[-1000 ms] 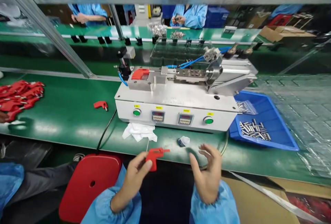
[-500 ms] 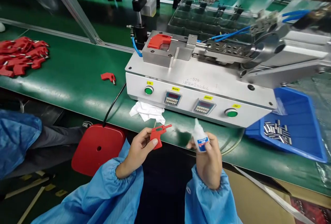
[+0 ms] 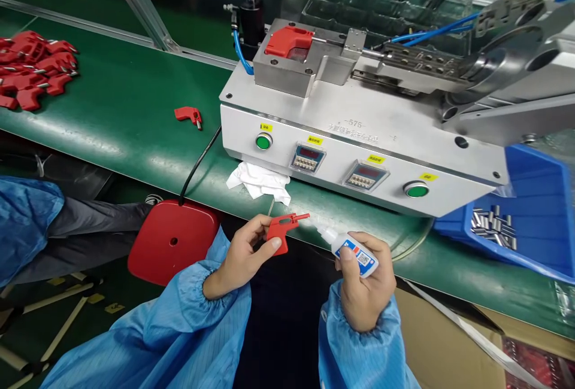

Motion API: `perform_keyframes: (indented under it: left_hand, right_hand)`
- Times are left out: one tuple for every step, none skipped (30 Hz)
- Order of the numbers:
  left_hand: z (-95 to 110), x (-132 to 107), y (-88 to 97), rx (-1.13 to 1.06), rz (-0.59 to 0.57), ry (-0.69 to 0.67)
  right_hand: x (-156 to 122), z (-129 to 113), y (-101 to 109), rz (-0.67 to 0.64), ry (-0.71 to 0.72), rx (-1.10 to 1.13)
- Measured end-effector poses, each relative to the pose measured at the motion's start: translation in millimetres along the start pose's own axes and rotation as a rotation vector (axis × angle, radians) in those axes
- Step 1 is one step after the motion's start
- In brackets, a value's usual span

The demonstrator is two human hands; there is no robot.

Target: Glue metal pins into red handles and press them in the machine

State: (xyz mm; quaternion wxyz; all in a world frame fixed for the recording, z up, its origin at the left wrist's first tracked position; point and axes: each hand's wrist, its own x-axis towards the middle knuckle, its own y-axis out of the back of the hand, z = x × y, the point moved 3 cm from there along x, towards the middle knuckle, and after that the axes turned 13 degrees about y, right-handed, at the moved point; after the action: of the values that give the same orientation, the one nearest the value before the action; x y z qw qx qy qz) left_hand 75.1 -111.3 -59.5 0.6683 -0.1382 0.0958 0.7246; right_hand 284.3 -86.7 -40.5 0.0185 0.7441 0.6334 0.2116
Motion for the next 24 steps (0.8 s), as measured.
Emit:
perform_keyframes:
  left_hand:
    - [0,0,0.0,0.0,0.0,-0.002]
    - [0,0,0.0,0.0,0.0,-0.003]
    - [0,0,0.1,0.001,-0.001,-0.004]
    - [0,-1,0.2,0.002,-0.003,-0.003]
    - [1,-1,0.3,0.003,-0.005,-0.003]
    - [1,-1,0.4,0.005,-0.007,-0.005]
    - [1,-1,0.4,0.007,-0.01,-0.006]
    - [1,-1,0.3,0.009,-0.012,-0.009]
    - [1,-1,0.2,0.011,-0.013,-0.011]
    - [1,-1,0.0,0.012,-0.013,-0.014]
    - [1,-1,-0.1,0.014,-0.013,-0.016]
    - [1,-1,-0.2,0.015,-0.013,-0.017]
    - [0,-1,-0.4,0.017,-0.013,-0.016]
    - [0,-1,-0.6,0.02,-0.015,-0.015]
    - [0,-2,-0.7,0.021,-0.015,-0.013]
    - [0,-2,-0.7,0.021,-0.013,-0.011]
    - [-1,-2,-0.8,0.022,-0.012,-0.008]
    - [-1,-2,-0.9,0.023,-0.011,-0.005]
    - [-1,-2,-1.0,0.024,-0.011,-0.003]
    - [-1,-2,-1.1,0.025,-0.01,0.001]
    - [-1,-2,-1.3,0.026,-0.011,0.005]
    - [-1,-1,-1.4,0.028,-0.012,0.01]
    - [-1,-1,-1.4,0.028,-0.01,0.016]
    - [-1,-1,-1.4,0.029,-0.009,0.021]
  right_hand:
    - [0,0,0,0.003,0.007,-0.005]
    - [0,0,0,0.004,0.012,-0.01]
    - [-1,0,0,0.004,0.013,-0.015]
    - [-1,1,-1,0.002,0.011,-0.019]
    - [-1,1,-1,-0.001,0.009,-0.022]
    - [-2,1,-1,-0.002,0.007,-0.023]
    - [-2,1,-1,-0.002,0.01,-0.022]
    - [-2,1,0,0.001,0.015,-0.021]
    - [-2,0,0,0.004,0.022,-0.02]
    - [-2,-1,0,0.006,0.03,-0.02]
    - [-1,-2,0,0.008,0.037,-0.021]
    - [-1,-3,1,0.008,0.045,-0.022]
    - [0,-4,1,0.005,0.051,-0.023]
    - [0,-6,1,0.004,0.06,-0.023]
    - [1,-6,0,0.004,0.07,-0.023]
    - [1,-7,0,0.005,0.082,-0.023]
    - [2,-8,0,0.005,0.093,-0.024]
    - [2,-8,0,0.005,0.104,-0.027]
    - [2,-9,0,0.007,0.114,-0.033]
    - [3,-9,0,0.008,0.124,-0.039]
    - [3,-9,0,0.01,0.132,-0.046]
    - [3,-9,0,0.012,0.135,-0.052]
    - [4,-9,0,0.013,0.133,-0.057]
    - [4,-10,0,0.012,0.127,-0.06]
